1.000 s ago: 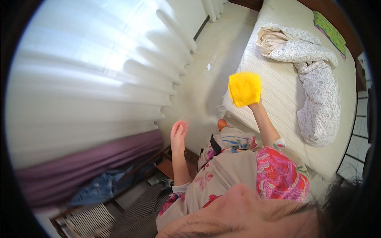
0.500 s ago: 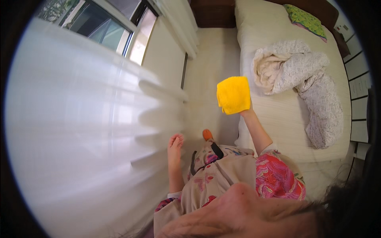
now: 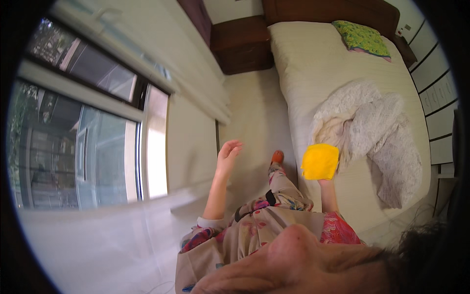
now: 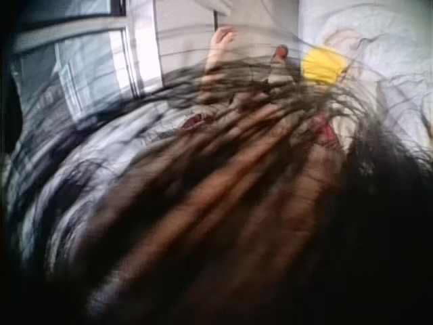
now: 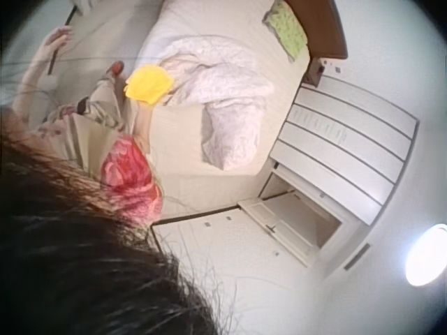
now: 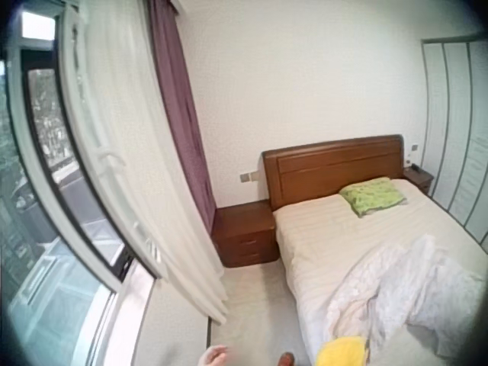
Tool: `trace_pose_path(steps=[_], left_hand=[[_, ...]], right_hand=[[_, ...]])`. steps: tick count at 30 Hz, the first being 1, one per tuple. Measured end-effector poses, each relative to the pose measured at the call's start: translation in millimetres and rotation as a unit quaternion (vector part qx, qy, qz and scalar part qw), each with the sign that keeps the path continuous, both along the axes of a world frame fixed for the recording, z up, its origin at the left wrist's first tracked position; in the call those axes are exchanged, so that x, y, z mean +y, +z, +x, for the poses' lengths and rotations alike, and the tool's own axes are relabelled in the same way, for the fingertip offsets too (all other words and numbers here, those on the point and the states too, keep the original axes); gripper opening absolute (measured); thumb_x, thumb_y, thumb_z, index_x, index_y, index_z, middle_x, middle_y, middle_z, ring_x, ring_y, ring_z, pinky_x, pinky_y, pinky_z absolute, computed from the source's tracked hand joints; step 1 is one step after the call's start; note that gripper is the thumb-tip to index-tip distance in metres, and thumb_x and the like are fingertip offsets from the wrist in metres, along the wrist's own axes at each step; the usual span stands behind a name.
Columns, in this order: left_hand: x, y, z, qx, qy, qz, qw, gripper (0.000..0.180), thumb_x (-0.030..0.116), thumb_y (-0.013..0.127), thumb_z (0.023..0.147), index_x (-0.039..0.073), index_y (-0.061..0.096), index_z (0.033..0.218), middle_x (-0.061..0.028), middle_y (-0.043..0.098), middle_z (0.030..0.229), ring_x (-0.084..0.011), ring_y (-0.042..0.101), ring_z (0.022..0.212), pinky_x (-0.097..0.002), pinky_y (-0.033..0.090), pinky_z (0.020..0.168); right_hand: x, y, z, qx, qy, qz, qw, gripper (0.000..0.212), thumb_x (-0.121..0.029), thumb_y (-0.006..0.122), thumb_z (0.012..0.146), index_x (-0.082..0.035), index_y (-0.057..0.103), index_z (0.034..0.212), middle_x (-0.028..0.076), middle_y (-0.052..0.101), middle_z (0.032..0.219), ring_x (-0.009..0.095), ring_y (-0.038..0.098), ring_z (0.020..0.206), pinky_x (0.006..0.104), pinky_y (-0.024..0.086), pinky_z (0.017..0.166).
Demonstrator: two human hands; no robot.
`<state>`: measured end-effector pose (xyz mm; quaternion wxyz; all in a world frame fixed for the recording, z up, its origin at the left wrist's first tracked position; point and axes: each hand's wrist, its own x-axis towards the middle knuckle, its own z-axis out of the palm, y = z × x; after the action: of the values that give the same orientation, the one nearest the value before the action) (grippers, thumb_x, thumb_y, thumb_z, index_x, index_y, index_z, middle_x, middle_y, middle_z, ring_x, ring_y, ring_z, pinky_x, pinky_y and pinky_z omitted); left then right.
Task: The person wipes the headboard, nightstand, window sill, and a wooden clothing rack using a yellow cloth. They also remove a hanger and a small bag from the rack, wipe the rack, and then spread a patterned blanket on the bed.
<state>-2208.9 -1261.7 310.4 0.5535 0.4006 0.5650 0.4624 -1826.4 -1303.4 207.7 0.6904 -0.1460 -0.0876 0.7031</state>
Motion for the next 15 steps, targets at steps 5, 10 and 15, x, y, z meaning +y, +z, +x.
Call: trace_pose_path(steps=[5, 10, 15], left_hand=[[140, 13, -12, -0.005, 0.038, -0.025, 0.999, 0.025, 0.013, 0.052, 0.095, 0.008, 0.055, 0.12, -0.0031, 0.062, 0.113, -0.0111, 0.056, 0.1, -0.0276, 0.044, 0.087], [258, 23, -23, 0.002, 0.048, -0.014, 0.999, 0.024, 0.013, 0.053, 0.094, 0.008, 0.055, 0.117, -0.0019, 0.063, 0.11, -0.0121, 0.057, 0.099, -0.0279, 0.043, 0.086], [385, 7, -45, 0.011, 0.046, -0.032, 0.998, 0.023, 0.013, 0.052, 0.095, 0.008, 0.056, 0.117, -0.0019, 0.062, 0.108, -0.0113, 0.056, 0.098, -0.0257, 0.043, 0.083]], right_hand=[[195, 22, -27, 0.065, 0.044, 0.018, 0.997, 0.049, -0.042, 0.047, 0.095, -0.01, 0.047, 0.133, 0.01, 0.054, 0.131, 0.03, 0.052, 0.118, 0.0495, 0.043, 0.099], [364, 82, -53, 0.065, 0.049, 0.015, 0.997, 0.046, -0.039, 0.046, 0.096, -0.009, 0.049, 0.131, 0.009, 0.055, 0.129, 0.03, 0.053, 0.117, 0.0487, 0.044, 0.098], [492, 86, -62, 0.074, -0.044, -0.031, 0.996, 0.045, -0.039, 0.044, 0.096, -0.009, 0.05, 0.13, 0.01, 0.055, 0.129, 0.031, 0.052, 0.119, 0.05, 0.042, 0.1]])
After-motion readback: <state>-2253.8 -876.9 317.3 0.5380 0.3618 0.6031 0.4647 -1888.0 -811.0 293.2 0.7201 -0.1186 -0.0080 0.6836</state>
